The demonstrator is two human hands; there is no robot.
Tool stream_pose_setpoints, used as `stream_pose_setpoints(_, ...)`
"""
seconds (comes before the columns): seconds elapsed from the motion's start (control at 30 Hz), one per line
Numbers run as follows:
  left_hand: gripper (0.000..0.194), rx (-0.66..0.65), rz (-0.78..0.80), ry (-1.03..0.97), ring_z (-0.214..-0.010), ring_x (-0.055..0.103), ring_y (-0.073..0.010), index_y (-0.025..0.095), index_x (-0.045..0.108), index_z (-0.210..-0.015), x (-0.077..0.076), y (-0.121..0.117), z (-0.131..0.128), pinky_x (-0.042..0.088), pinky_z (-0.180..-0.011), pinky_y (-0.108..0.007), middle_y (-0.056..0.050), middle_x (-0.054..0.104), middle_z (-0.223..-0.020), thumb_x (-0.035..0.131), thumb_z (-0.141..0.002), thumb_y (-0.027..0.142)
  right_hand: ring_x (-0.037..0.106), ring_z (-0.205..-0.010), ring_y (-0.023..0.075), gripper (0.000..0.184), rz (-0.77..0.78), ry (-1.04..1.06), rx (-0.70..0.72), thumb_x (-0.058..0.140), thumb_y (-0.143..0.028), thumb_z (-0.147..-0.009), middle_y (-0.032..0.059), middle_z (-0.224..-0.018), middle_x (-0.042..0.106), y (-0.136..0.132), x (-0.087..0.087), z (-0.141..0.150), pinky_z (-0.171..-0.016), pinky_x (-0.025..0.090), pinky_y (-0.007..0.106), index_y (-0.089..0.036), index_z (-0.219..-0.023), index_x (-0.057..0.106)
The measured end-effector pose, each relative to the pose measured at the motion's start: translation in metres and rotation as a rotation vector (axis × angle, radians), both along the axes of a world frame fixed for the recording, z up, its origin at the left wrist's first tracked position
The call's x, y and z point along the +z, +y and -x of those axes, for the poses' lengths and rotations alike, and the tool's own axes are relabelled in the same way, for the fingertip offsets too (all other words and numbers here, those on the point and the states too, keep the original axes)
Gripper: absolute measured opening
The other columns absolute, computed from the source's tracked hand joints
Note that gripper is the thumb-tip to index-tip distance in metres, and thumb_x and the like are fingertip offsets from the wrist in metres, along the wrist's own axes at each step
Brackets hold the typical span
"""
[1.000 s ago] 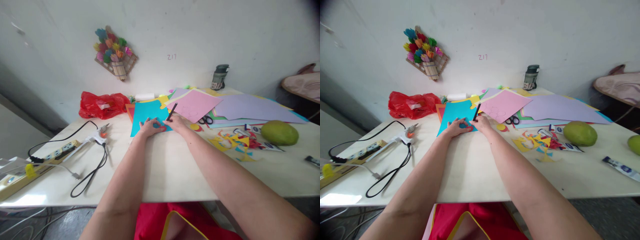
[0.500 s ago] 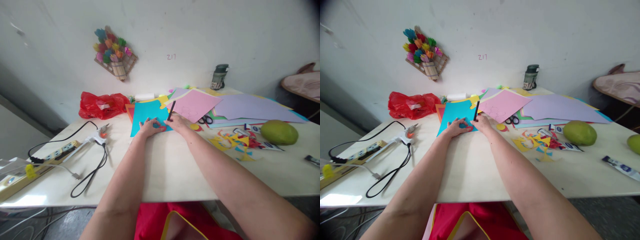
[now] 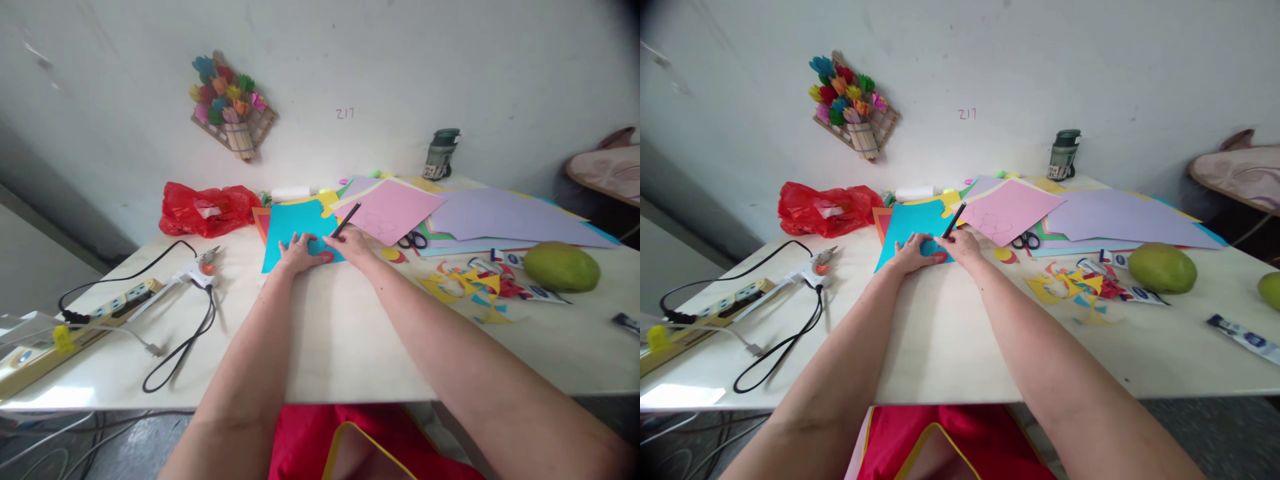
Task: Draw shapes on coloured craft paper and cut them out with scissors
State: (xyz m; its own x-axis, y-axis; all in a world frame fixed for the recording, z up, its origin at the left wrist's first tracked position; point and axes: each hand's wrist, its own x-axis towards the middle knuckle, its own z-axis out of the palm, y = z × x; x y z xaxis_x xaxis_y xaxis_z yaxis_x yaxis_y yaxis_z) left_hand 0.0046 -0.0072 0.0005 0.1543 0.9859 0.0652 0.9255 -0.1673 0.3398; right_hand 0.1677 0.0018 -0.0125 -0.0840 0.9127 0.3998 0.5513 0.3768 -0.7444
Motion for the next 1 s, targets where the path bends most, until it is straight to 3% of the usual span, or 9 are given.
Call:
stream_pose_setpoints(0.13,0.08,0.046,-0.01,0.077,-0.136,-0.006,-0.0327,0.033,0.038,-0.127,-0.001,0.002,0.0,-0.008,-0.103,-0.06,-0.003,0.028,-0.146,0.058,-0.058,0.069,0.063,-0.075,0.0182,0.031,0.058,-0.06,-0.002,0.059,-0.048,-0.074,0.0049,-0.074,0.07,-0.001,0.002,0.008,-0.061,0.043,0.024,-0.02,-0.08,0.071)
stream_pose_setpoints(0.23,0.085,0.058,0.008,0.097,-0.135,-0.01,-0.0346,0.033,0.034,-0.132,-0.002,0.003,0.002,-0.009,-0.101,-0.063,-0.001,0.021,-0.148,0.055,-0.059,0.071,0.064,-0.077,0.0185,0.033,0.096,-0.139,-0.027,0.059,-0.05,-0.075,0.0048,-0.075,0.071,-0.005,0.007,0.012,-0.062,0.042,0.024,-0.02,-0.082,0.071)
stream_pose_setpoints(0.6,0.091,0.094,0.074,0.099,-0.136,0.001,-0.0359,0.033,0.029,-0.137,-0.001,0.0,0.003,-0.004,-0.102,-0.062,-0.004,0.016,-0.15,0.049,-0.059,0.076,0.063,-0.077,0.0196,0.032,0.099,-0.23,-0.077,0.058,-0.05,-0.075,0.0055,-0.079,0.071,-0.005,0.006,0.014,-0.059,0.041,0.025,-0.022,-0.082,0.072)
stream_pose_setpoints(1.0,0.089,0.079,0.103,0.072,-0.136,0.0,-0.0343,0.033,0.029,-0.136,0.002,-0.003,0.002,-0.001,-0.102,-0.062,-0.005,0.013,-0.15,0.051,-0.06,0.074,0.063,-0.076,0.0183,0.03,0.104,-0.217,-0.061,0.059,-0.05,-0.074,0.0045,-0.077,0.07,-0.006,0.007,0.015,-0.061,0.042,0.025,-0.023,-0.08,0.072)
